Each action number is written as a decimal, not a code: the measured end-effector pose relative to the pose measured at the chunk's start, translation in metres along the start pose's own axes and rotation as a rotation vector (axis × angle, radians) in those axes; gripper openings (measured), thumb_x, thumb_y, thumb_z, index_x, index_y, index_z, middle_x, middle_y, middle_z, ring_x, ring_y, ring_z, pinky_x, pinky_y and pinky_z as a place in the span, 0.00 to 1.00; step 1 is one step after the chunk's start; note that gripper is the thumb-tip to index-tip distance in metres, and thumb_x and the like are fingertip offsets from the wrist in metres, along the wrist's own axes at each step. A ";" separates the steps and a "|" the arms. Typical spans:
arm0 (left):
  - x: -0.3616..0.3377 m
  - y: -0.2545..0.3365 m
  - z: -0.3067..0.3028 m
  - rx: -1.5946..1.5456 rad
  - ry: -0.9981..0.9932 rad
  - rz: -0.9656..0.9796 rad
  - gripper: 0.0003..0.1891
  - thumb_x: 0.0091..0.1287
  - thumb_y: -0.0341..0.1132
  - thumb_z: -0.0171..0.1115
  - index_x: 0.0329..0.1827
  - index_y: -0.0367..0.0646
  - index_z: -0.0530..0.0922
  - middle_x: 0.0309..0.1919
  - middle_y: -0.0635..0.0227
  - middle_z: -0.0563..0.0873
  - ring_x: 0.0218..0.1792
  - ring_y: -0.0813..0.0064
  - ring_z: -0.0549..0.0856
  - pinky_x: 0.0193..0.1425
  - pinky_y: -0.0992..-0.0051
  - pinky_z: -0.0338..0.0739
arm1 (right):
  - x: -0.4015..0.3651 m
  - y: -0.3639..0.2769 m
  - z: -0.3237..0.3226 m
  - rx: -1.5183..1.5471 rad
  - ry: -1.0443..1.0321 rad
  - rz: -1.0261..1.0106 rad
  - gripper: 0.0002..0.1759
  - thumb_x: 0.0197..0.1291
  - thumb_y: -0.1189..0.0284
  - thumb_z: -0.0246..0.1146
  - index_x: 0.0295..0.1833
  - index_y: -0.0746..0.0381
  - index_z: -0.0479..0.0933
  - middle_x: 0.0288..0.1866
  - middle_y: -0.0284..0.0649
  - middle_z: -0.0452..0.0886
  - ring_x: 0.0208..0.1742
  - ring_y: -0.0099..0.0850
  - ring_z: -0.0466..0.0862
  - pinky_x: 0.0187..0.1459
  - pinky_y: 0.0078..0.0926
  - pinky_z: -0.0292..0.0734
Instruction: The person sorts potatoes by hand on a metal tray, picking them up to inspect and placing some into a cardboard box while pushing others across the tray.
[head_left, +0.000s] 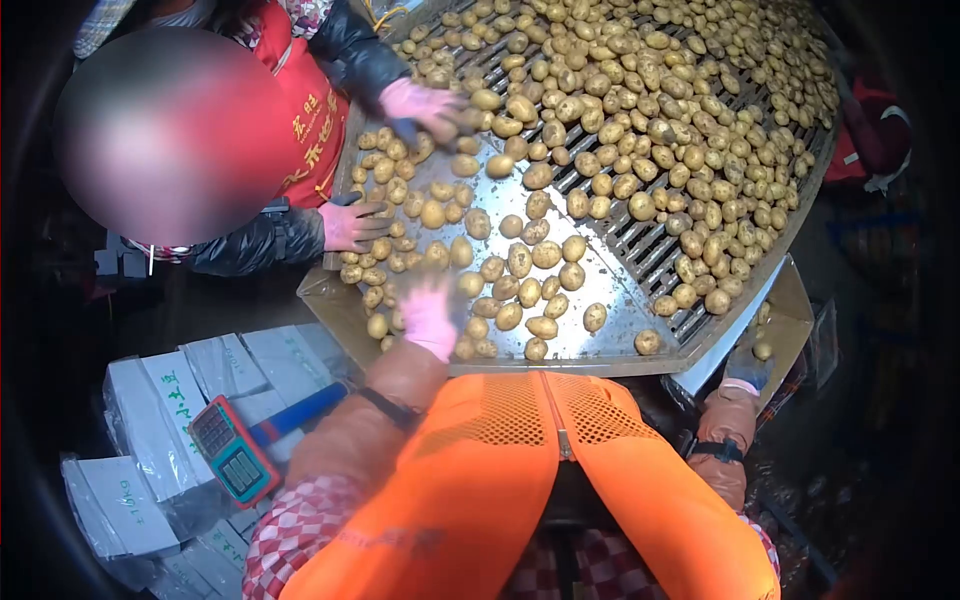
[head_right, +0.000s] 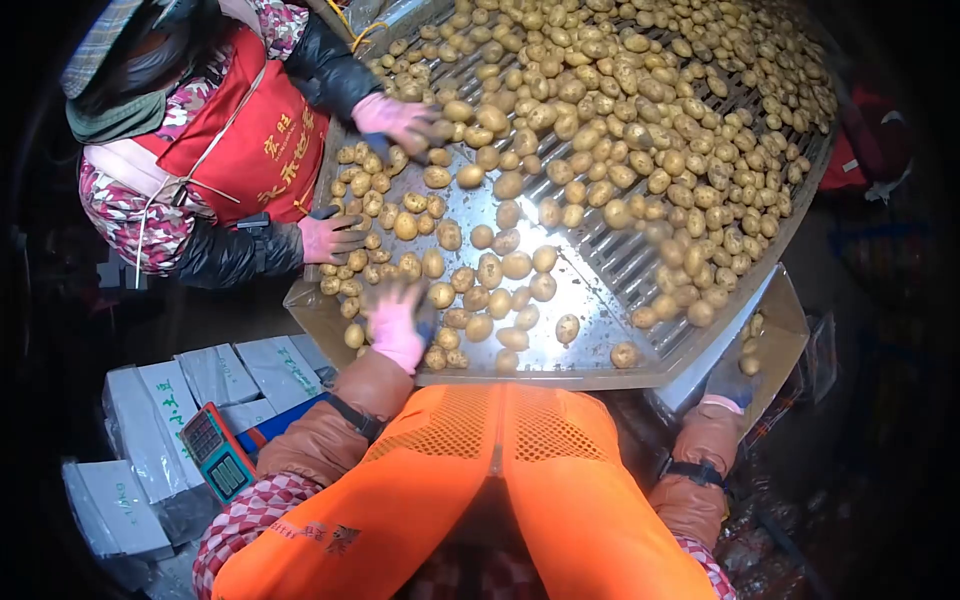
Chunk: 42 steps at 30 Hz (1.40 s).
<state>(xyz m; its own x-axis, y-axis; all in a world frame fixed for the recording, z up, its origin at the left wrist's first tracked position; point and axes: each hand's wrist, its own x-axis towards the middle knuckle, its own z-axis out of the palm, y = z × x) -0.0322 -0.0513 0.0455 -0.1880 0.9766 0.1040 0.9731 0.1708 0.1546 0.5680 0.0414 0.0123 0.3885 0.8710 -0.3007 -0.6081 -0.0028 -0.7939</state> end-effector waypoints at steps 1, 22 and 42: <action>0.003 0.014 -0.005 -0.268 -0.140 0.102 0.25 0.60 0.39 0.68 0.63 0.55 0.80 0.66 0.59 0.77 0.65 0.50 0.76 0.70 0.44 0.64 | 0.015 -0.005 -0.049 0.448 0.048 0.171 0.33 0.77 0.58 0.52 0.77 0.68 0.62 0.79 0.53 0.63 0.78 0.46 0.65 0.75 0.46 0.67; 0.117 -0.006 0.022 -0.131 -0.056 -0.112 0.27 0.66 0.52 0.66 0.69 0.61 0.78 0.69 0.58 0.77 0.70 0.51 0.74 0.73 0.55 0.68 | -0.128 0.163 0.265 -1.454 -1.241 0.451 0.32 0.66 0.62 0.64 0.73 0.60 0.69 0.62 0.50 0.80 0.61 0.46 0.80 0.63 0.40 0.74; -0.007 -0.001 -0.022 0.073 -0.345 -0.053 0.34 0.70 0.61 0.56 0.76 0.58 0.70 0.76 0.59 0.69 0.74 0.46 0.68 0.75 0.39 0.58 | -0.070 0.175 0.350 -2.153 -0.744 -0.347 0.43 0.63 0.50 0.64 0.80 0.54 0.60 0.82 0.48 0.60 0.82 0.56 0.55 0.80 0.65 0.39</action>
<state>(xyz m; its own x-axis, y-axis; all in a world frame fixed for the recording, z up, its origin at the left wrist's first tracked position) -0.0350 -0.0614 0.0659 -0.1943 0.9506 -0.2422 0.9725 0.2190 0.0793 0.1923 0.1523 0.0794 -0.2605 0.9186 -0.2971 0.9648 0.2361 -0.1159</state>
